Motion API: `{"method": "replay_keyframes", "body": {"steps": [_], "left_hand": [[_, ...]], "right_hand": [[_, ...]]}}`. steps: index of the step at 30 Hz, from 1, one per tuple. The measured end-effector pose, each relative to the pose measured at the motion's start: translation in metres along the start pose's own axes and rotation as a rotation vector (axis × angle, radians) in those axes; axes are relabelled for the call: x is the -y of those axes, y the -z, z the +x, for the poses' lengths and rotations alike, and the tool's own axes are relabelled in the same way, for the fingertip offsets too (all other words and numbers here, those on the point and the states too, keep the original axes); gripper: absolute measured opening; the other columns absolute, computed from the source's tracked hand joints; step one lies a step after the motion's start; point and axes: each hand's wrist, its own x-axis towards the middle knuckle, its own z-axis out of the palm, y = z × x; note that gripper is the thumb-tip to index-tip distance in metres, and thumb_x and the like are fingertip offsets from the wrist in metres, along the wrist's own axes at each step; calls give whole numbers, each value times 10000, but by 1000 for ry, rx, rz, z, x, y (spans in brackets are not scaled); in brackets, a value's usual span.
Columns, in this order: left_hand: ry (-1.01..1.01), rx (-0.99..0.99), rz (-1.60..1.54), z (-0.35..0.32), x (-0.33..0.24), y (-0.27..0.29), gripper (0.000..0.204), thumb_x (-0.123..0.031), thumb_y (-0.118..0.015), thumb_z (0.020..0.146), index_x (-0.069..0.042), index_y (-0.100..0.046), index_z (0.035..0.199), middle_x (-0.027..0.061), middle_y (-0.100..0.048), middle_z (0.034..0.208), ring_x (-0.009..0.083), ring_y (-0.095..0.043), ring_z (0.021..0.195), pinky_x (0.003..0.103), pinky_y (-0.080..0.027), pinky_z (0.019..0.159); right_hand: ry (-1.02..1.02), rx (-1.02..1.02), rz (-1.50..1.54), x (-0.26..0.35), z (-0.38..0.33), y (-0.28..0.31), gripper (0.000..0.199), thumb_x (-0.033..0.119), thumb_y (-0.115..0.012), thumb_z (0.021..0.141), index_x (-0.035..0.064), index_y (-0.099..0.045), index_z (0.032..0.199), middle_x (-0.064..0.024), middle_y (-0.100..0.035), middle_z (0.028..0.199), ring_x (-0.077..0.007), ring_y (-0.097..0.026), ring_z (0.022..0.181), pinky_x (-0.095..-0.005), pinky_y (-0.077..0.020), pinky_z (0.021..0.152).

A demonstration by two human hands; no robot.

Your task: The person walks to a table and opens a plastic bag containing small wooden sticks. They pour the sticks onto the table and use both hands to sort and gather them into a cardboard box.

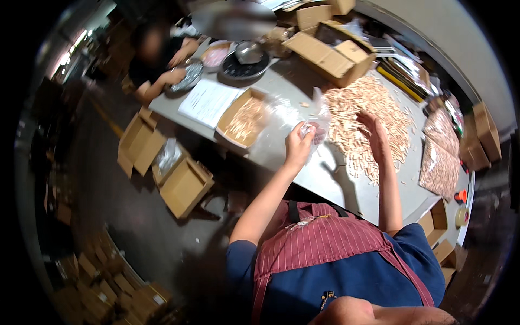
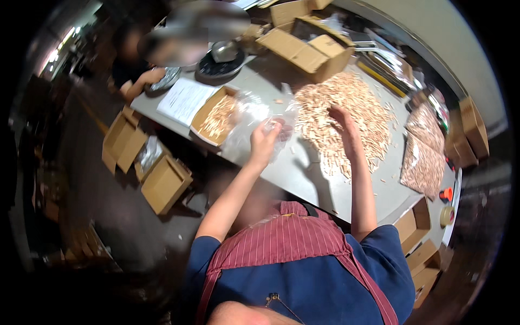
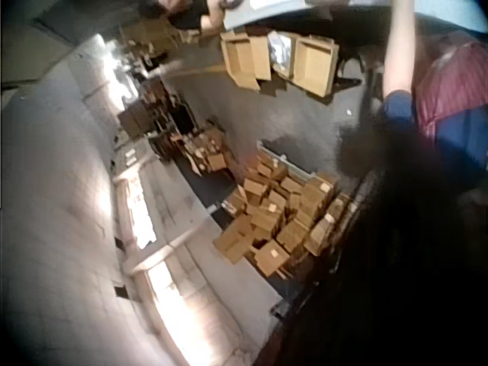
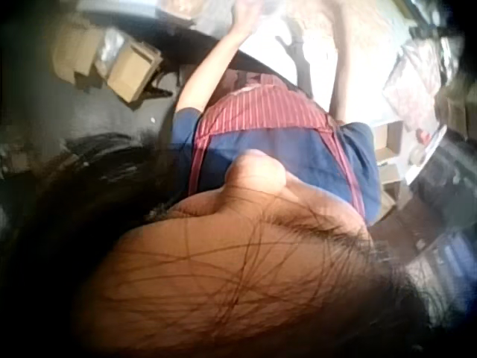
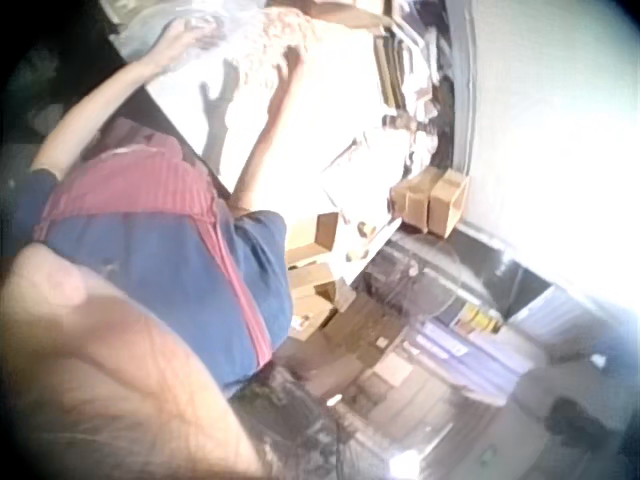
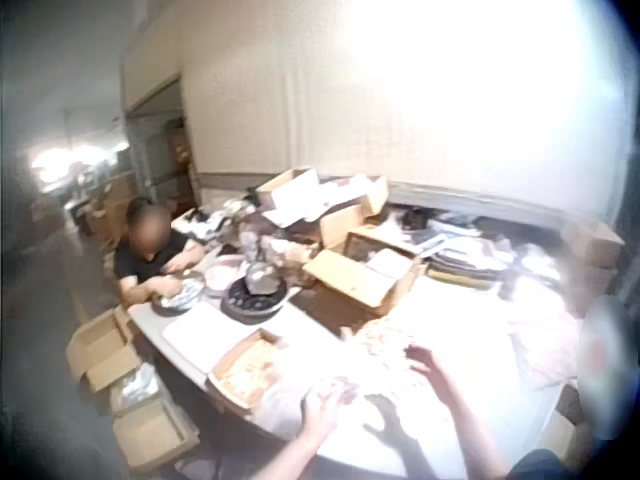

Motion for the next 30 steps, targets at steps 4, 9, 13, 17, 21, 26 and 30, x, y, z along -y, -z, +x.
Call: {"method": "replay_keyframes", "body": {"steps": [4, 9, 13, 17, 21, 26, 30], "left_hand": [[-113, 220, 330, 25, -6, -74, 204, -164, -669, 1006, 9, -731, 1093, 113, -793, 961, 192, -758, 892, 340, -571, 774], [-245, 429, 381, 33, 7, -150, 234, -101, -674, 932, -90, -745, 1154, 225, -747, 932, 359, -750, 853, 424, -565, 740], [-295, 465, 623, 25, 7, -193, 423, -83, -687, 865, -77, -713, 1287, 237, -748, 1046, 366, -745, 923, 414, -564, 831], [-462, 565, 653, 21, 29, -216, 655, 5, -572, 808, -18, -538, 1462, 308, -698, 1182, 468, -703, 1021, 496, -566, 896], [-575, 667, 461, 27, 67, -231, 816, -107, -720, 833, -23, -399, 1578, 298, -519, 1503, 458, -525, 1371, 495, -439, 1115], [-423, 386, 912, 32, 82, -156, 875, -277, -807, 836, -38, -404, 1574, 232, -387, 1629, 376, -320, 1530, 523, -313, 1211], [138, 7, 680, 50, 107, -82, 720, -357, -762, 935, -34, -480, 1514, 218, -508, 1536, 327, -480, 1424, 440, -366, 1179]], "right_hand": [[349, 17, -899, 79, -27, 5, 774, 331, -791, 862, 144, -496, 1553, -121, -412, 1643, -331, -353, 1530, -481, -272, 1263], [446, 47, -1109, 111, -45, 34, 765, -6, -646, 739, 140, -567, 1485, -152, -445, 1598, -364, -440, 1458, -472, -380, 1211], [47, -367, -650, 110, -58, 84, 385, 319, -655, 1031, -4, -628, 1240, -108, -697, 1123, -169, -706, 962, -342, -603, 797], [-299, -304, -537, 135, -60, 70, 405, 390, -675, 1036, 1, -587, 1103, -66, -662, 773, -157, -679, 582, -296, -577, 530], [-183, -270, -440, 100, -37, 121, 228, 162, -696, 982, -3, -583, 1092, -63, -642, 797, -159, -661, 608, -315, -572, 528], [-131, -479, -538, 108, -20, 163, 218, 100, -730, 929, 52, -610, 1104, -11, -626, 774, -95, -590, 627, -264, -468, 506], [-30, -415, -610, 124, -1, 175, 313, 148, -770, 920, 37, -595, 1154, -10, -616, 722, -93, -578, 586, -268, -427, 493]]}}
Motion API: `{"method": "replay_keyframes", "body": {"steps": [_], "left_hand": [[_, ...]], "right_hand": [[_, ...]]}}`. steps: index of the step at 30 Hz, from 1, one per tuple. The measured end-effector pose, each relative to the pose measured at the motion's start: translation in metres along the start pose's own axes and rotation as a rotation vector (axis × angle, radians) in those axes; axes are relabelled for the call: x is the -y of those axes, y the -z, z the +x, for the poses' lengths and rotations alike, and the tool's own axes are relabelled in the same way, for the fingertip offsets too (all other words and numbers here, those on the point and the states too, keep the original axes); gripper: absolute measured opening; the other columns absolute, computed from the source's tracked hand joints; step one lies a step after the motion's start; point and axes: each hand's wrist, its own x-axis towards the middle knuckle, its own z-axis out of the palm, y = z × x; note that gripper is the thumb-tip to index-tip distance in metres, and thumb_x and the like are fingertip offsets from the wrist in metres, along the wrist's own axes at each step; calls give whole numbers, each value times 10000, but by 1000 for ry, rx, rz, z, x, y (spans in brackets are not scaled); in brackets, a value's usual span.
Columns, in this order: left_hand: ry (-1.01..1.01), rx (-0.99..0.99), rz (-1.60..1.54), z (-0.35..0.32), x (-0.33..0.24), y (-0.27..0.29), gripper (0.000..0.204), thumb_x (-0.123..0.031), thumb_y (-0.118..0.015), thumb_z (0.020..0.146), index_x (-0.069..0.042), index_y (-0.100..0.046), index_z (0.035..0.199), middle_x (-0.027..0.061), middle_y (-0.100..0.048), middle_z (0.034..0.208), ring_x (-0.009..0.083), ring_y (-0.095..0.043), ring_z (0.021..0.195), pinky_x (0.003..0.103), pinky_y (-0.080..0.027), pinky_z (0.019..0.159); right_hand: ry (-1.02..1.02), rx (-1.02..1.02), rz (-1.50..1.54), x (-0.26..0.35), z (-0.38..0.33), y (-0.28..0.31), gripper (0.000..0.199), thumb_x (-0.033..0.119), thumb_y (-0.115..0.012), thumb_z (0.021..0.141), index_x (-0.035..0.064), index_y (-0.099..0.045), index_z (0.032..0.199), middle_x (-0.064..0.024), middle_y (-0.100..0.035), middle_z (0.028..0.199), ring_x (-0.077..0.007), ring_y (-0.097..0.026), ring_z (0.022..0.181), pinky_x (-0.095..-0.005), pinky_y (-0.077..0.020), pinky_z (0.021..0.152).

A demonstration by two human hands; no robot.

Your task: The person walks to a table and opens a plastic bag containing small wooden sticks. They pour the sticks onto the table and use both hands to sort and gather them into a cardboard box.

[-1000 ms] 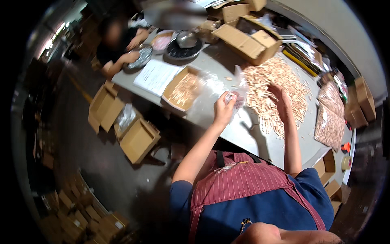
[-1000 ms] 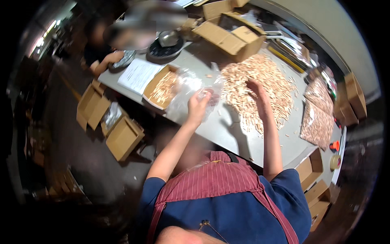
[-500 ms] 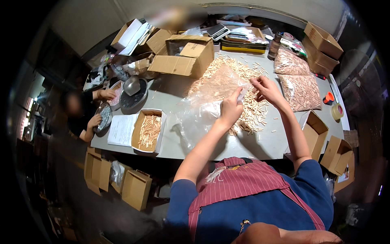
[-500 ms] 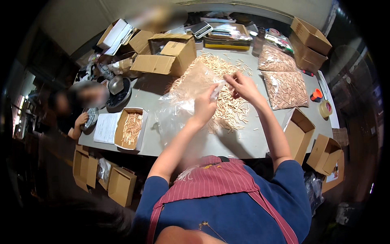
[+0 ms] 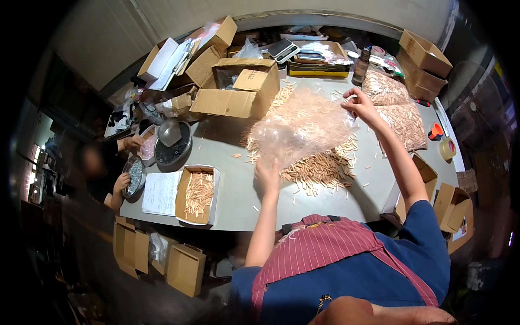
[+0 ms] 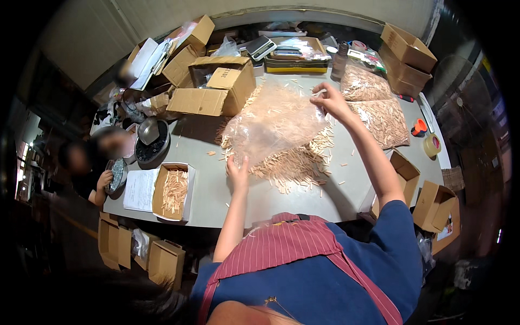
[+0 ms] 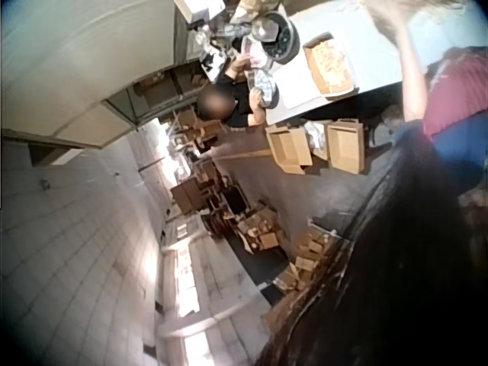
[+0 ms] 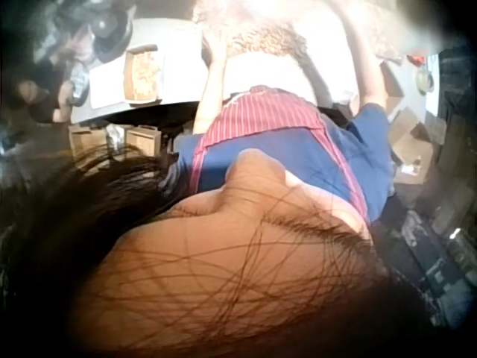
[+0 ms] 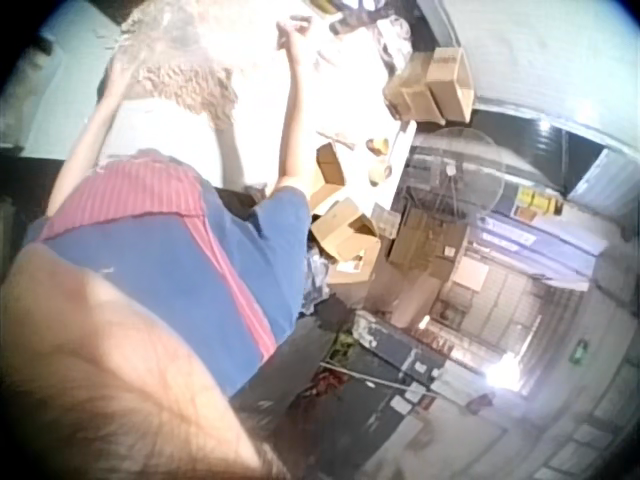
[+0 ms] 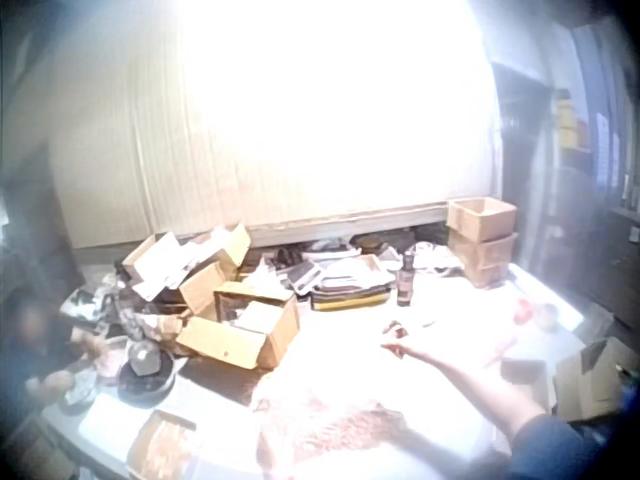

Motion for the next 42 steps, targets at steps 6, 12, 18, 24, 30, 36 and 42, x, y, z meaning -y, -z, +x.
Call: {"method": "replay_keyframes", "body": {"steps": [6, 12, 18, 24, 30, 36, 42], "left_hand": [[143, 96, -550, 26, 11, -25, 513, -373, -641, 1028, -9, -600, 1387, 148, -691, 1337, 255, -646, 1237, 370, -465, 1057], [195, 129, -656, 46, 35, -32, 392, -341, -617, 1047, -40, -690, 1287, 95, -736, 1240, 222, -659, 1185, 333, -476, 1023], [-69, -99, 64, 29, 44, 26, 286, -284, -592, 1042, -171, -732, 1265, 54, -730, 1273, 311, -658, 1103, 412, -504, 920], [-214, -294, 674, -72, 106, 159, 461, -274, -593, 1009, -59, -609, 1417, 174, -475, 1597, 391, -371, 1500, 582, -198, 1241], [-112, -261, 811, -42, 104, 66, 751, -376, -562, 1030, 102, -327, 1560, 325, -277, 1656, 461, -196, 1570, 577, -130, 1285], [-314, -274, 46, 32, 70, -7, 509, -169, -513, 1033, 44, -462, 1493, 258, -488, 1535, 424, -409, 1457, 499, -287, 1238], [-59, -222, -353, 31, 57, 2, 479, -335, -440, 1112, 3, -589, 1418, 214, -587, 1461, 370, -521, 1382, 430, -389, 1167]], "right_hand": [[100, 47, -141, 2, 21, 5, 281, 180, -767, 946, 65, -612, 1150, -5, -644, 714, -62, -528, 598, -260, -380, 508], [190, -11, -174, 8, 33, 14, 222, 183, -758, 947, 68, -667, 1113, 24, -611, 702, -57, -510, 591, -233, -371, 518], [237, -34, -156, -13, 36, 34, 191, 158, -734, 979, 75, -675, 1140, 60, -549, 772, -34, -488, 691, -221, -368, 605], [176, -279, -15, -36, -9, 70, 231, 150, -732, 981, 44, -694, 1183, 39, -637, 902, -38, -568, 851, -200, -434, 782], [104, -230, 32, -33, -1, 26, 271, 155, -745, 981, 56, -685, 1225, 49, -611, 882, -32, -543, 821, -179, -415, 755], [280, -108, -23, 6, 24, 24, 178, 131, -716, 1007, 35, -701, 1156, 9, -672, 991, -63, -602, 921, -204, -464, 848], [336, -29, -305, 19, 3, 32, 107, 97, -693, 1017, 7, -692, 1076, 20, -663, 953, -50, -587, 870, -213, -463, 781]]}}
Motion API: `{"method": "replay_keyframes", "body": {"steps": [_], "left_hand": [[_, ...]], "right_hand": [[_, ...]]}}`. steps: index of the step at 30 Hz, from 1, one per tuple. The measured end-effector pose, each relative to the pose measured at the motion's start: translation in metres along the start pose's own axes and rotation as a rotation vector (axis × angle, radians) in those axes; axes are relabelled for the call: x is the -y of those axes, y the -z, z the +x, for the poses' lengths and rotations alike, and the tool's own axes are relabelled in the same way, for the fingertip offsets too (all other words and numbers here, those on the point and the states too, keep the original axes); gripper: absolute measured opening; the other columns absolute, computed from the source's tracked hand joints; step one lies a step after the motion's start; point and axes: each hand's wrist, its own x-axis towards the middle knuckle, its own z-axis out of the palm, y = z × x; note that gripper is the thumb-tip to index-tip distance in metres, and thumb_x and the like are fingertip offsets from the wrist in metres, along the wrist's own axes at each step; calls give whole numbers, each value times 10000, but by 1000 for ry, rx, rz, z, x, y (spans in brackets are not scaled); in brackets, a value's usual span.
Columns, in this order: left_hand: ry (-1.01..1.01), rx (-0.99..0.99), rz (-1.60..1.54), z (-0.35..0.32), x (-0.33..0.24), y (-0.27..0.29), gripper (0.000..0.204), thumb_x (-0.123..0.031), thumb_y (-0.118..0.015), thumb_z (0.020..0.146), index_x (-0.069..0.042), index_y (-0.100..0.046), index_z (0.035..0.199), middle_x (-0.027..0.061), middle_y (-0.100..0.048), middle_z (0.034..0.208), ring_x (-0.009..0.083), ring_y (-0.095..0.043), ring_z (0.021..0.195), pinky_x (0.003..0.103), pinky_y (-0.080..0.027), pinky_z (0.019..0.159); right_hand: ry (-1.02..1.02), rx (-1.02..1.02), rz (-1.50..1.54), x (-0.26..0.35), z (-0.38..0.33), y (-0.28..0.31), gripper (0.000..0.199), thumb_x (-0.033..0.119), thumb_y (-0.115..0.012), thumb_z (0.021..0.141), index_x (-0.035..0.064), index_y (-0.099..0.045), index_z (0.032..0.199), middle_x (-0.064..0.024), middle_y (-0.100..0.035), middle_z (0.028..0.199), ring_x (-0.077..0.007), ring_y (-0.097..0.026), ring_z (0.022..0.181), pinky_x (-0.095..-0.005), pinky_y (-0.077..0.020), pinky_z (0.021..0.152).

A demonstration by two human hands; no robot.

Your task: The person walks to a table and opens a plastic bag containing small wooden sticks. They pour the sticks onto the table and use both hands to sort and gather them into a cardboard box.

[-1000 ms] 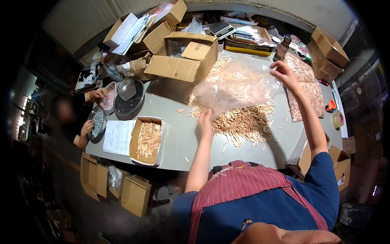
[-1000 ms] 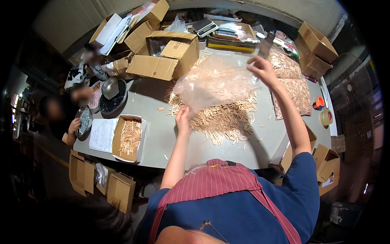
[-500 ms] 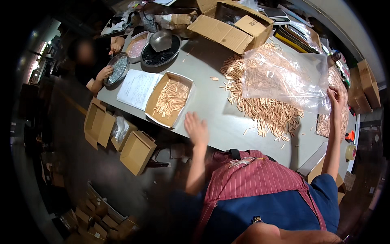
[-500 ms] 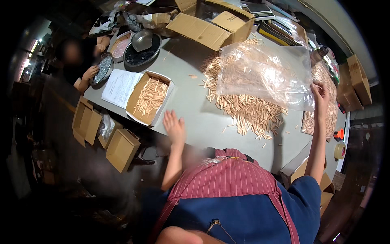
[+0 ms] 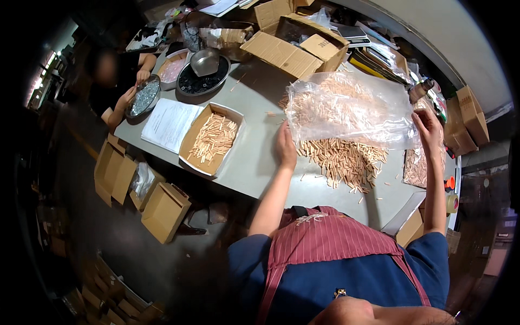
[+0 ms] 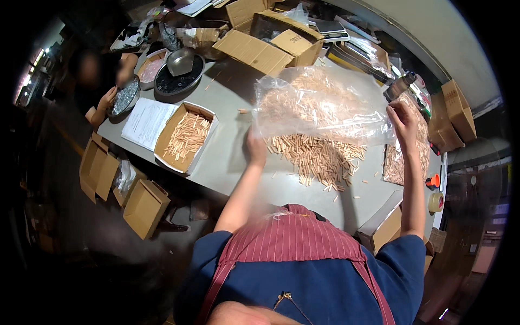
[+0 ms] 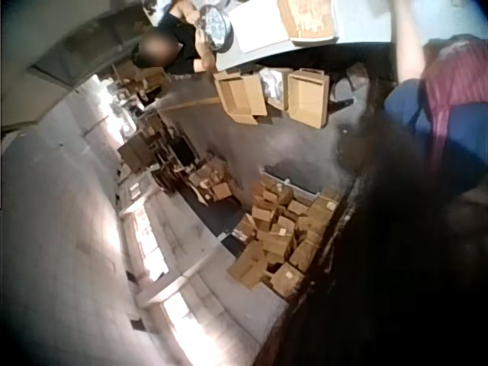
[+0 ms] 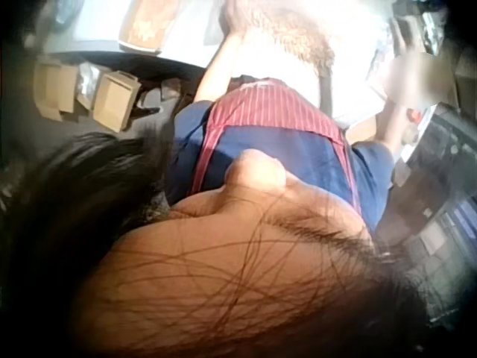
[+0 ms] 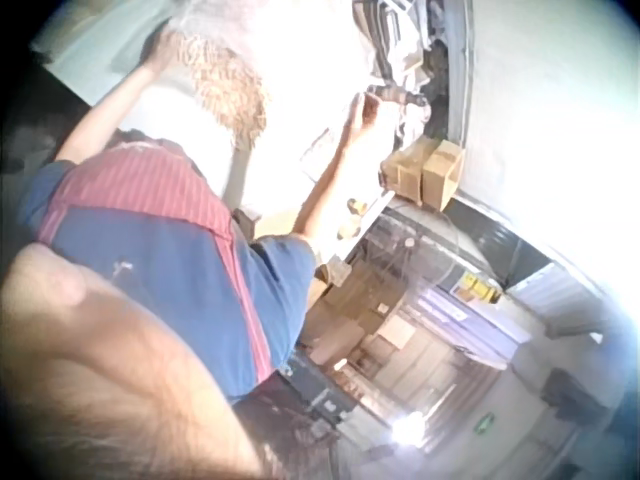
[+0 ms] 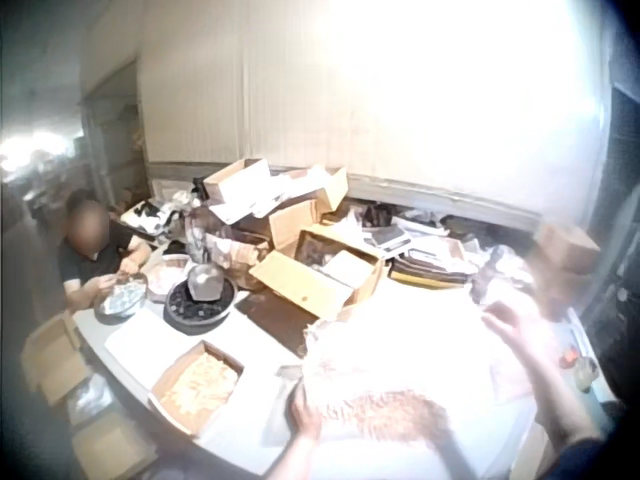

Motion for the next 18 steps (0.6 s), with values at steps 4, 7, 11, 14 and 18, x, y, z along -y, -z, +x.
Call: {"method": "replay_keyframes", "body": {"steps": [4, 7, 11, 14, 18], "left_hand": [[68, 65, -422, 18, 12, 4, 557, -437, -426, 1121, -16, -555, 1463, 128, -537, 1504, 258, -512, 1367, 376, -366, 1159], [109, 136, -572, 20, -25, -11, 593, -473, -427, 1119, -29, -507, 1504, 133, -519, 1519, 262, -491, 1395, 387, -350, 1180], [252, 126, -639, 30, -43, -26, 801, -576, -516, 1060, 57, -399, 1537, 299, -520, 1493, 374, -548, 1358, 447, -394, 1179], [309, 225, -653, 41, -42, -35, 764, -599, -474, 1065, -37, -390, 1576, 220, -493, 1537, 342, -453, 1453, 470, -337, 1214], [312, 334, -580, 51, -56, -50, 689, -407, -611, 1032, -40, -384, 1569, 208, -551, 1497, 258, -554, 1320, 421, -452, 1075]], "right_hand": [[-7, -40, 3, -3, -7, 2, 102, 90, -696, 1013, -4, -681, 1050, 11, -677, 921, -63, -605, 839, -224, -481, 764], [74, -56, -115, -15, -16, 13, 106, 56, -705, 988, -27, -667, 1043, -3, -668, 866, -60, -602, 798, -241, -495, 730], [182, 51, -460, -7, -14, 21, 91, 49, -703, 962, 7, -671, 1036, -88, -676, 818, -135, -628, 720, -288, -504, 682], [187, -98, -409, -11, -15, 36, 85, 59, -708, 955, 9, -670, 1012, -117, -683, 800, -174, -643, 679, -313, -515, 661], [246, 59, -627, -39, -31, 39, 84, 72, -729, 934, 38, -673, 988, -153, -699, 813, -284, -700, 699, -373, -535, 639]]}}
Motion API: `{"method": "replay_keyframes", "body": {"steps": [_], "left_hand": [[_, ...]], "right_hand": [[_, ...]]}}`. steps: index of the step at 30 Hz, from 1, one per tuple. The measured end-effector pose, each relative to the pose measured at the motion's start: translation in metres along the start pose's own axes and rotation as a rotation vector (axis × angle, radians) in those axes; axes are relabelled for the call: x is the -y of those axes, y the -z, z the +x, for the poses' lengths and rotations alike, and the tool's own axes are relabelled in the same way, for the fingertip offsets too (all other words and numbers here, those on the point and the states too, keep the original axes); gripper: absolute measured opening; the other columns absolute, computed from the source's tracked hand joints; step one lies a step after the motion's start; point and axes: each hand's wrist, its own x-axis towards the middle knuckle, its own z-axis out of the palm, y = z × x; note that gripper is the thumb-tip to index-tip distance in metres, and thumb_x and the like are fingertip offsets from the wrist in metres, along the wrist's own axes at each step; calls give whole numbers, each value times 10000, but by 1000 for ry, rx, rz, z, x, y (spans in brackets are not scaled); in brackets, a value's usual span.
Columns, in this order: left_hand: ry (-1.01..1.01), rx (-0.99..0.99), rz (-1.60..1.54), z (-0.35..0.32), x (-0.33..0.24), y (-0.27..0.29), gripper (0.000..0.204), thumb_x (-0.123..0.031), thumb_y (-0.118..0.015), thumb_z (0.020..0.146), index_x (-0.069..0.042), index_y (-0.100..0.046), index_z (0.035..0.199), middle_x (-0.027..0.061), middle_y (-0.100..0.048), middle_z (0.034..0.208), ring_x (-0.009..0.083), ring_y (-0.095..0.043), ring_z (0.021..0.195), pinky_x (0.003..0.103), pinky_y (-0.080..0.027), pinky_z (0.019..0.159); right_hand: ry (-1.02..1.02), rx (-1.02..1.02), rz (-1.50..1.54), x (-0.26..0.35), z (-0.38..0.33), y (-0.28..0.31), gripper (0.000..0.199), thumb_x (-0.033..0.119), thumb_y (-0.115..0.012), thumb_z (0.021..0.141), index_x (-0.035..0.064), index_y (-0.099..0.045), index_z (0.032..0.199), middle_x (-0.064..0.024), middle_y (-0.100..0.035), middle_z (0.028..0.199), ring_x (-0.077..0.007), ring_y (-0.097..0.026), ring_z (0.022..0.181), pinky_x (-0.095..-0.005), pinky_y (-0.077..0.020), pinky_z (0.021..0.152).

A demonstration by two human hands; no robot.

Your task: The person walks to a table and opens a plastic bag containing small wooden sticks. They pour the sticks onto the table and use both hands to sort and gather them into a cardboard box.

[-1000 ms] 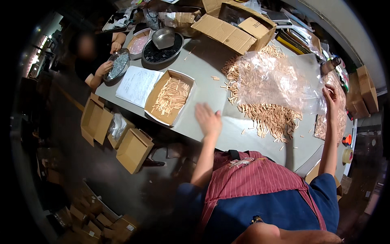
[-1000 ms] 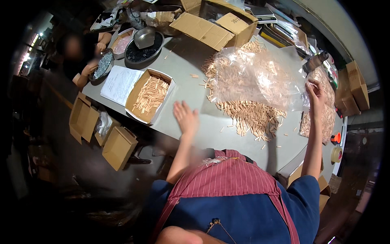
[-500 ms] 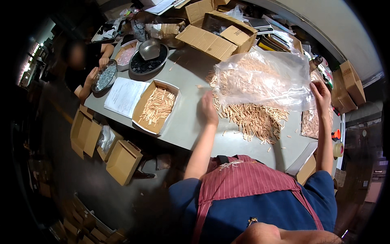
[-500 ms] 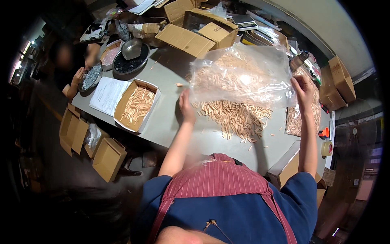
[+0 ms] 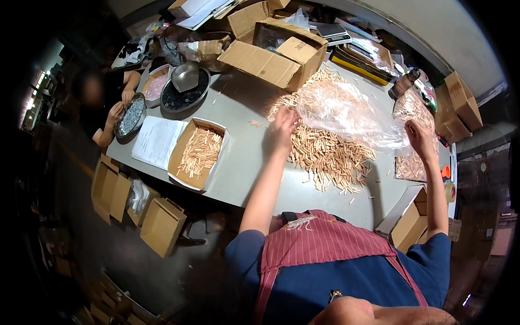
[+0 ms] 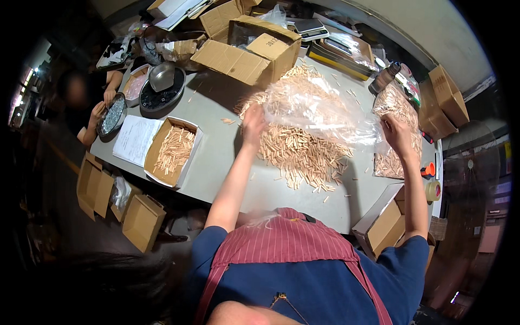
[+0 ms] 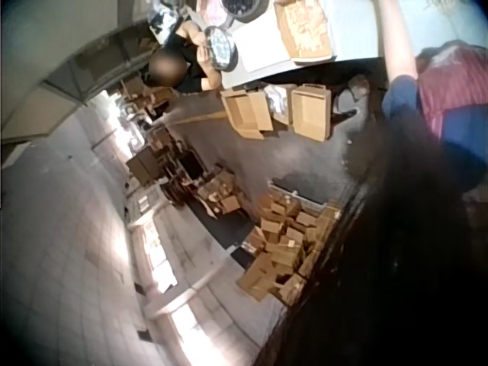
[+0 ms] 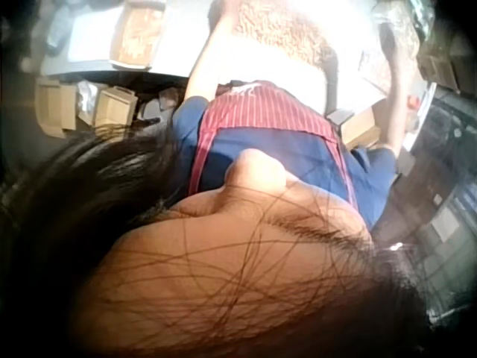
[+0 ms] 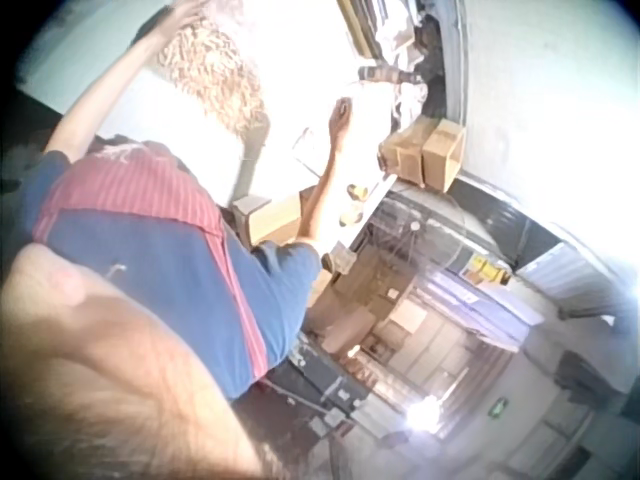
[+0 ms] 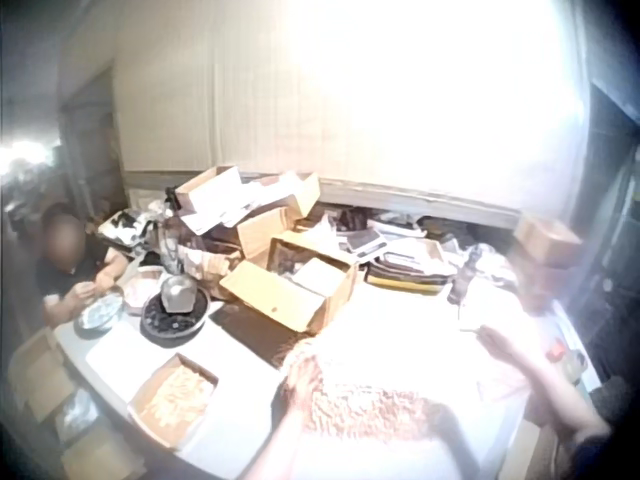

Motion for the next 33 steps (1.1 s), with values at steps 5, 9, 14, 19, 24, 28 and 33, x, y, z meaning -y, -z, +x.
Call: {"method": "replay_keyframes", "body": {"steps": [5, 9, 14, 19, 24, 28, 33], "left_hand": [[7, 48, 238, 25, 7, -19, 747, -182, -701, 919, -39, -375, 1576, 157, -593, 1469, 208, -630, 1157, 315, -514, 879], [71, 15, 250, 45, 23, -32, 773, -116, -711, 905, -19, -355, 1584, 211, -539, 1519, 241, -632, 1198, 346, -531, 895], [-104, 139, 668, 55, 22, -60, 858, -76, -742, 860, -111, -347, 1621, 183, -565, 1480, 300, -643, 1186, 396, -533, 972], [-429, 113, 969, 62, 12, -84, 699, -164, -769, 867, -227, -527, 1519, 109, -626, 1365, 299, -633, 1195, 424, -513, 1019], [-412, 292, 984, 54, 3, -106, 470, -281, -794, 903, -151, -667, 1336, 109, -648, 1329, 315, -623, 1222, 428, -503, 1021], [-450, 313, 917, 49, 17, -103, 345, -342, -802, 904, -97, -757, 1143, 115, -727, 1149, 329, -699, 1051, 417, -540, 916], [-447, 458, 1114, 33, 20, -96, 161, -255, -728, 882, -219, -821, 1008, 41, -790, 978, 276, -751, 888, 418, -596, 787]], "right_hand": [[42, -1, -77, -10, -18, -1, 86, 59, -698, 946, 53, -649, 1017, -159, -709, 895, -344, -706, 754, -395, -551, 667], [-98, -51, 41, -20, -31, 7, 112, 39, -674, 971, 27, -657, 1080, -164, -713, 916, -335, -715, 794, -381, -563, 721], [-119, -118, -2, -25, -57, 15, 167, 9, -655, 982, 2, -630, 1147, -181, -700, 953, -312, -723, 871, -381, -558, 781], [-204, -139, 45, -25, -73, 23, 175, 9, -641, 978, -13, -617, 1150, -185, -695, 978, -311, -703, 896, -369, -547, 811], [-368, -142, 79, -30, -103, 12, 197, -1, -644, 964, -4, -629, 1160, -168, -704, 982, -290, -708, 898, -359, -548, 818], [-399, -138, 43, -31, -109, 4, 204, -3, -633, 955, -1, -627, 1158, -168, -706, 968, -288, -710, 883, -371, -549, 814], [-502, -127, 41, -67, -125, -8, 186, 34, -637, 935, -5, -634, 1117, -195, -716, 944, -329, -727, 874, -388, -549, 790]]}}
